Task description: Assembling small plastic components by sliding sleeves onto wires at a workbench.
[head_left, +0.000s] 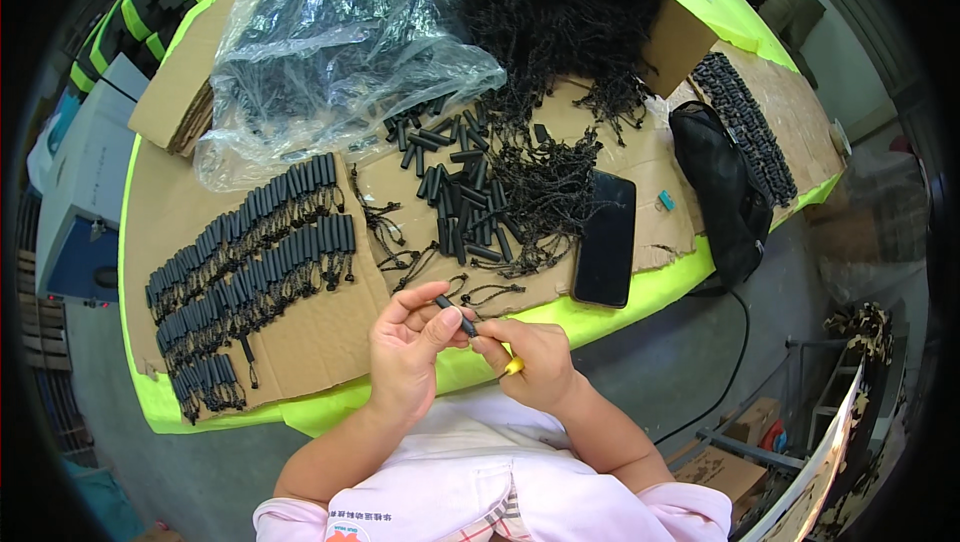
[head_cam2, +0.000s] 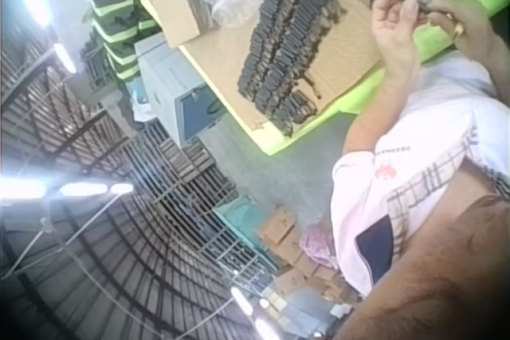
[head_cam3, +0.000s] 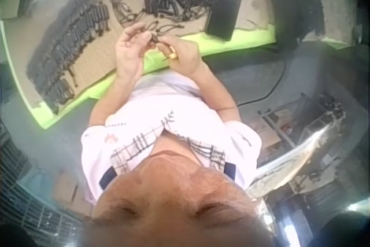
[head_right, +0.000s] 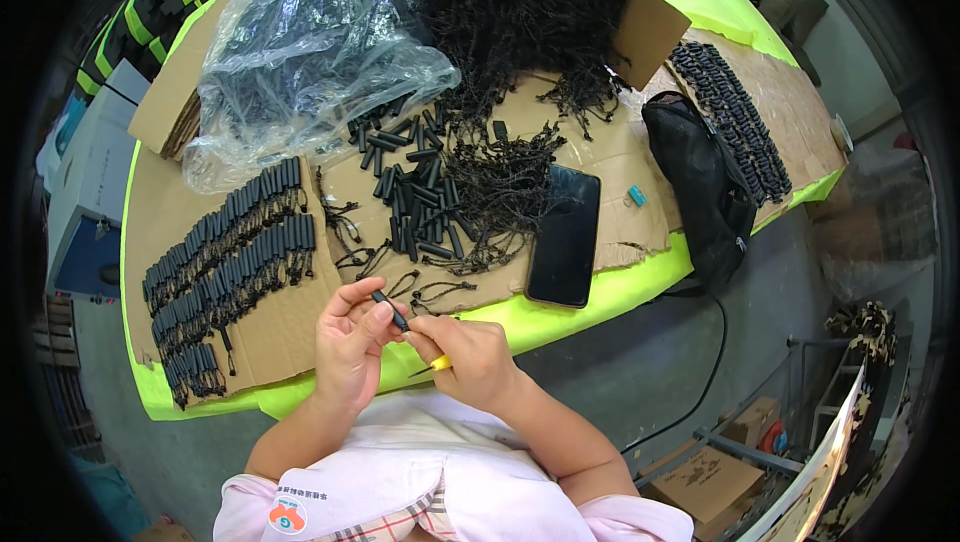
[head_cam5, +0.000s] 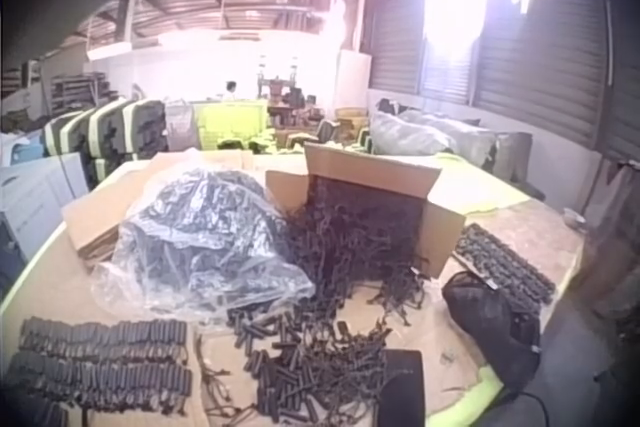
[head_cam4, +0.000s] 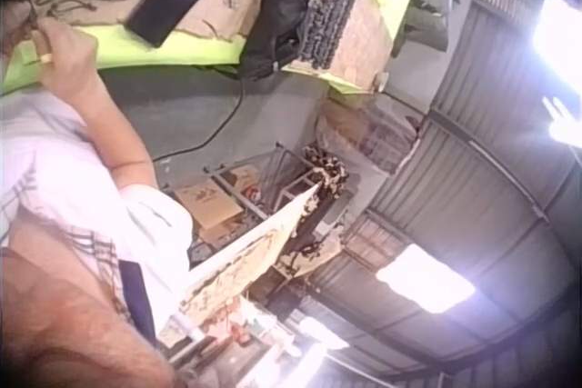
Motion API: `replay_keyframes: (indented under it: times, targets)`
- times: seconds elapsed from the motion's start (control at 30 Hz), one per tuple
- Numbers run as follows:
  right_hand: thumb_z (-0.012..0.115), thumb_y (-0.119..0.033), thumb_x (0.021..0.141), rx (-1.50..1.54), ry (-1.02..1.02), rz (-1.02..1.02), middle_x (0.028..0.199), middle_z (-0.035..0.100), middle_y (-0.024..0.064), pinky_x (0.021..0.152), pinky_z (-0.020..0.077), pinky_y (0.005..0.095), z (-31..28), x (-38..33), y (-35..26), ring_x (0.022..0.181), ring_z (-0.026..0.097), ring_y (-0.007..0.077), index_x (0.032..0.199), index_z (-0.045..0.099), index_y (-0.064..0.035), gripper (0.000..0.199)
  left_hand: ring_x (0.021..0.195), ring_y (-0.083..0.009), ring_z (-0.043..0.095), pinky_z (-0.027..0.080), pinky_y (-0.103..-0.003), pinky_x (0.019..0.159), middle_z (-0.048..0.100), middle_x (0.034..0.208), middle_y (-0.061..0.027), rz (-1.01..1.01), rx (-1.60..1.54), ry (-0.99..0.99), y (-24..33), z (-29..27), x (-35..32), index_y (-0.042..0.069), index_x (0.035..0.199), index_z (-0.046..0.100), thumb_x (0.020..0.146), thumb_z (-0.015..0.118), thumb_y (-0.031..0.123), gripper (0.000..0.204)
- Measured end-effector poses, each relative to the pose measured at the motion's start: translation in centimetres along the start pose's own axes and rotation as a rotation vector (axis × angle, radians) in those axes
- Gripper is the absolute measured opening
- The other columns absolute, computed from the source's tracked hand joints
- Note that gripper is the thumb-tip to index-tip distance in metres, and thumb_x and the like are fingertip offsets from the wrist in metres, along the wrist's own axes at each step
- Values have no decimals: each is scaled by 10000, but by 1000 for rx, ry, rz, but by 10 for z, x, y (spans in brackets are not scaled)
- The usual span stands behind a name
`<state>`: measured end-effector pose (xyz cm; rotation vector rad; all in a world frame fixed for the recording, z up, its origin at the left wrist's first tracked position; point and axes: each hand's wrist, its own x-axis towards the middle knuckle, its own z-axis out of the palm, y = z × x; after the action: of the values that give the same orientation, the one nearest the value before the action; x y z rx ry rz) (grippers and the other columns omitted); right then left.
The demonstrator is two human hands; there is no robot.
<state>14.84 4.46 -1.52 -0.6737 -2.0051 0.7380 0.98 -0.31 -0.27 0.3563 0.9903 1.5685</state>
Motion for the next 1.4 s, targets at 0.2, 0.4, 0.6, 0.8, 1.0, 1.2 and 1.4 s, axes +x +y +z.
replay_keyframes:
  times: [0.2, 0.4, 0.6, 0.8, 1.0, 1.2, 1.4]
  targets:
    - [673, -45, 760, 342, -72, 337, 662, 605, 64, 455, 430, 242, -2, -4, -1, 507, 558, 114, 879, 564, -11, 164, 712, -106, 583, 477, -218, 633, 629, 842, -110, 145, 153, -52, -10, 3, -2, -9, 1095, 508, 816, 626, 70, 313]
    - [668, -75, 743, 95, -82, 266, 759, 578, 84, 508, 456, 264, -12, 5, -14, 609, 575, 192, 1067, 555, -40, 344, 673, -99, 573, 443, -205, 578, 603, 765, -56, -22, -27, -2, -1, 6, 7, 10, 1111, 486, 832, 614, 102, 321]
    - [635, -44, 700, -346, -6, -38, 732, 543, 40, 499, 450, 279, -7, -2, -10, 600, 541, 182, 1133, 557, -68, 441, 628, -90, 557, 447, -192, 547, 591, 745, -35, -27, -86, 50, 0, 5, 7, 51, 1056, 483, 824, 621, 114, 277]
    - [626, 12, 663, -430, -1, -8, 748, 553, 62, 508, 461, 296, 1, -1, -16, 603, 551, 202, 1110, 571, -44, 454, 686, -85, 545, 449, -202, 618, 567, 773, -40, 253, 127, 34, -9, 4, 3, 26, 1017, 479, 814, 623, 41, 250]
    - [643, -47, 675, -365, -61, 54, 725, 545, 56, 506, 460, 303, 8, 1, -22, 608, 555, 203, 1138, 549, -46, 472, 730, -73, 525, 447, -202, 652, 552, 826, -31, 426, 239, 38, -18, -1, -1, 28, 1013, 490, 802, 629, 11, 253]
    - [661, -89, 718, -306, -172, 90, 689, 532, 84, 496, 449, 313, -5, -6, -11, 572, 547, 227, 1099, 563, -43, 397, 698, -82, 523, 447, -212, 608, 570, 782, -28, 459, 683, 183, 27, -50, -27, 25, 1008, 570, 786, 643, 26, 234]
    - [643, -16, 715, -273, -149, 140, 702, 553, 121, 529, 436, 326, -2, -6, -9, 593, 548, 263, 1058, 563, -8, 352, 662, -218, 510, 417, -327, 598, 559, 714, -68, 811, 1675, 675, 56, -142, -52, 34, 931, 607, 711, 677, 38, 231]
